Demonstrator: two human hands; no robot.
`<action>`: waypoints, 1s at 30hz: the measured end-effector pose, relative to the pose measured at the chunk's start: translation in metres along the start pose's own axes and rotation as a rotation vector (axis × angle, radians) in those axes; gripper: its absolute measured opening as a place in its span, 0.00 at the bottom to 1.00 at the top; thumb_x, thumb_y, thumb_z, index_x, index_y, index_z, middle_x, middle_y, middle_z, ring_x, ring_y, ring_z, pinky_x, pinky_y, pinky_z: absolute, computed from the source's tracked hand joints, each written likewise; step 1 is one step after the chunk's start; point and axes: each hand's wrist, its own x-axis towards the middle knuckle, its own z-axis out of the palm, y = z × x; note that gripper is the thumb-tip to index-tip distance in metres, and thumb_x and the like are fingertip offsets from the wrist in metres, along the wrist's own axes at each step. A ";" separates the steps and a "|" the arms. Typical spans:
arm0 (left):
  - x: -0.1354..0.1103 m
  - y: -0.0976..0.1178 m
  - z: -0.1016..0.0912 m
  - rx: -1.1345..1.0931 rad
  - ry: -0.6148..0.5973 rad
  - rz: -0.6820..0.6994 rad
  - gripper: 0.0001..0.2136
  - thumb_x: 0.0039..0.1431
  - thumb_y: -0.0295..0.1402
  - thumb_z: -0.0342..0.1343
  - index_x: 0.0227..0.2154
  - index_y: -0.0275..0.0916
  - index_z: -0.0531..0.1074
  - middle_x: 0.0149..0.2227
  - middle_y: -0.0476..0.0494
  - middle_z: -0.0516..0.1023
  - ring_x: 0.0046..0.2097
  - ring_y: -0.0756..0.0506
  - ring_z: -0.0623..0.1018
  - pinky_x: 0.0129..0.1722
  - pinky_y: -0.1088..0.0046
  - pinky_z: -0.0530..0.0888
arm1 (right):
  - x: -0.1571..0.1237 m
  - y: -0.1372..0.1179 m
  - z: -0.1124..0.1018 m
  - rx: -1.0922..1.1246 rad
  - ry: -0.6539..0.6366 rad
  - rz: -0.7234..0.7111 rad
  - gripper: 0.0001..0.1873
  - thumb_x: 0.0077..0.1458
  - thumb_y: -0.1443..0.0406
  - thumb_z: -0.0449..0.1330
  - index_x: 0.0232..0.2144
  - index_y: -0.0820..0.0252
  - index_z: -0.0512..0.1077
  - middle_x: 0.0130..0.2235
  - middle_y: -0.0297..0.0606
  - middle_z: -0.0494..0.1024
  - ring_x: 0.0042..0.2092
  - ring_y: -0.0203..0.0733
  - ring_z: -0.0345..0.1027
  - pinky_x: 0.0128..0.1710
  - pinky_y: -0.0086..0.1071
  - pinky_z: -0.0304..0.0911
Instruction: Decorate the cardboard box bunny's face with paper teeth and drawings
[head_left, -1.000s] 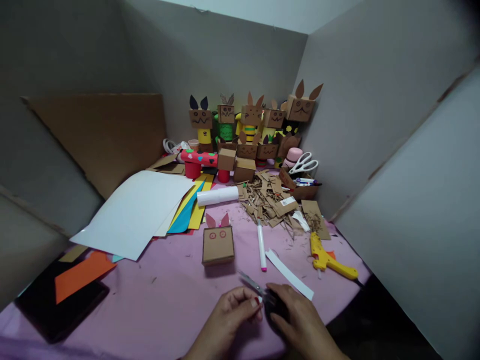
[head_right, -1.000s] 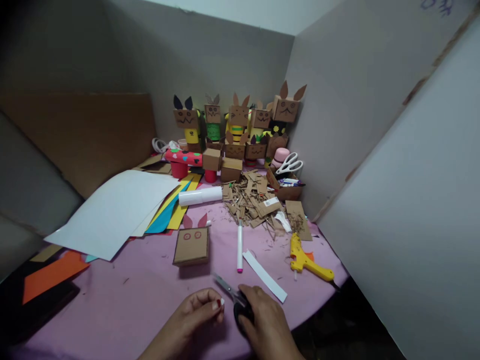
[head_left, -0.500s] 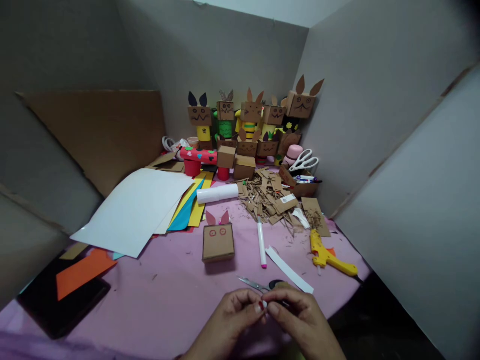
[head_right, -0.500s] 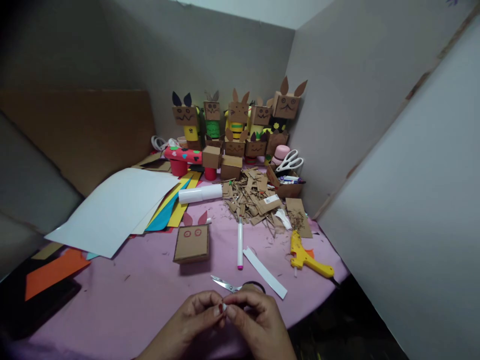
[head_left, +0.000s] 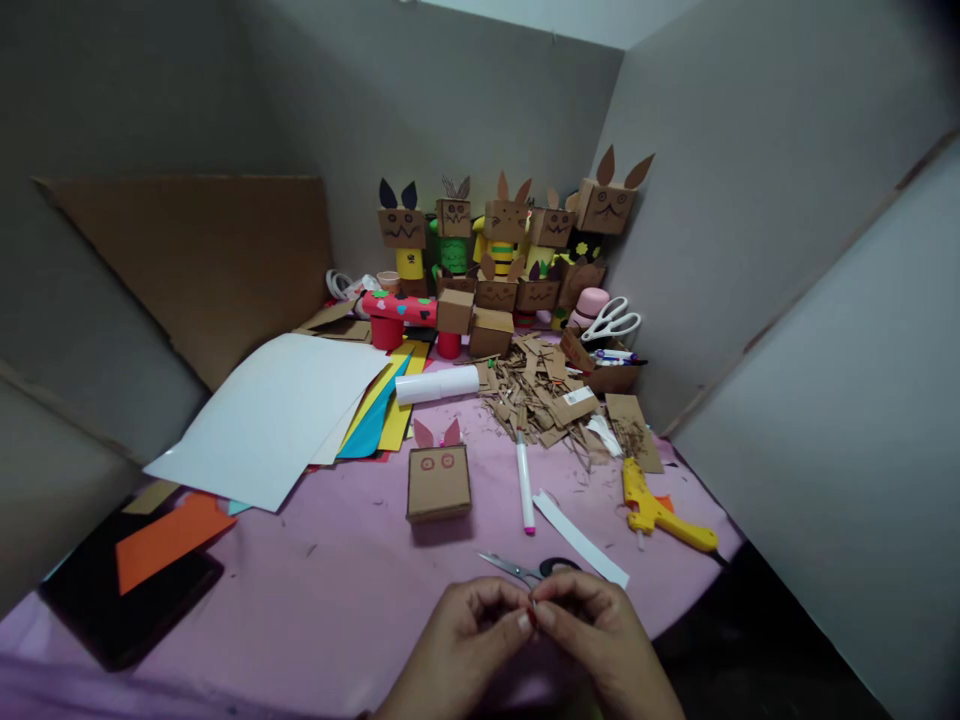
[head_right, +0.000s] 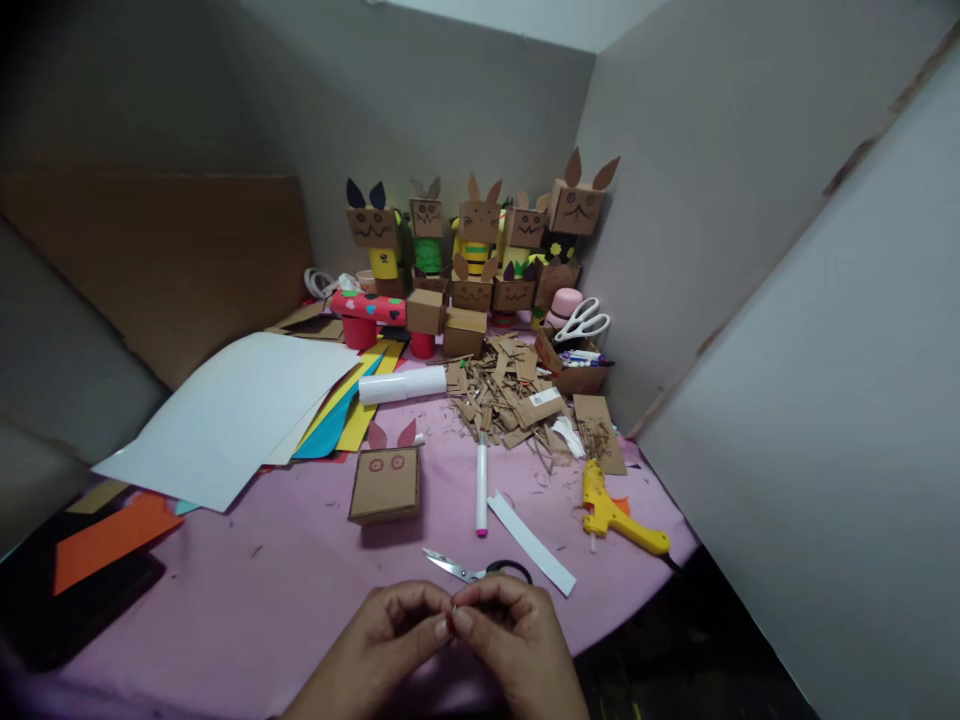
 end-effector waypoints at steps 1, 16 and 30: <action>-0.001 0.001 0.000 0.032 0.011 0.013 0.12 0.47 0.43 0.66 0.25 0.38 0.79 0.27 0.50 0.78 0.32 0.47 0.72 0.35 0.74 0.66 | 0.000 0.001 0.000 0.003 0.014 -0.008 0.10 0.40 0.58 0.74 0.23 0.56 0.80 0.23 0.30 0.77 0.26 0.30 0.68 0.28 0.21 0.61; 0.003 0.009 0.000 0.059 -0.004 -0.004 0.11 0.50 0.39 0.60 0.19 0.38 0.77 0.22 0.50 0.76 0.28 0.49 0.72 0.33 0.74 0.66 | 0.000 -0.007 0.005 -0.044 -0.023 -0.023 0.11 0.43 0.57 0.72 0.25 0.57 0.81 0.21 0.31 0.77 0.24 0.30 0.66 0.24 0.22 0.59; -0.001 0.010 0.001 0.135 -0.008 0.008 0.09 0.51 0.34 0.56 0.18 0.38 0.73 0.21 0.48 0.78 0.29 0.46 0.74 0.34 0.72 0.67 | -0.001 -0.001 0.014 0.006 0.055 0.035 0.21 0.42 0.50 0.71 0.24 0.63 0.73 0.19 0.31 0.75 0.19 0.26 0.61 0.20 0.20 0.53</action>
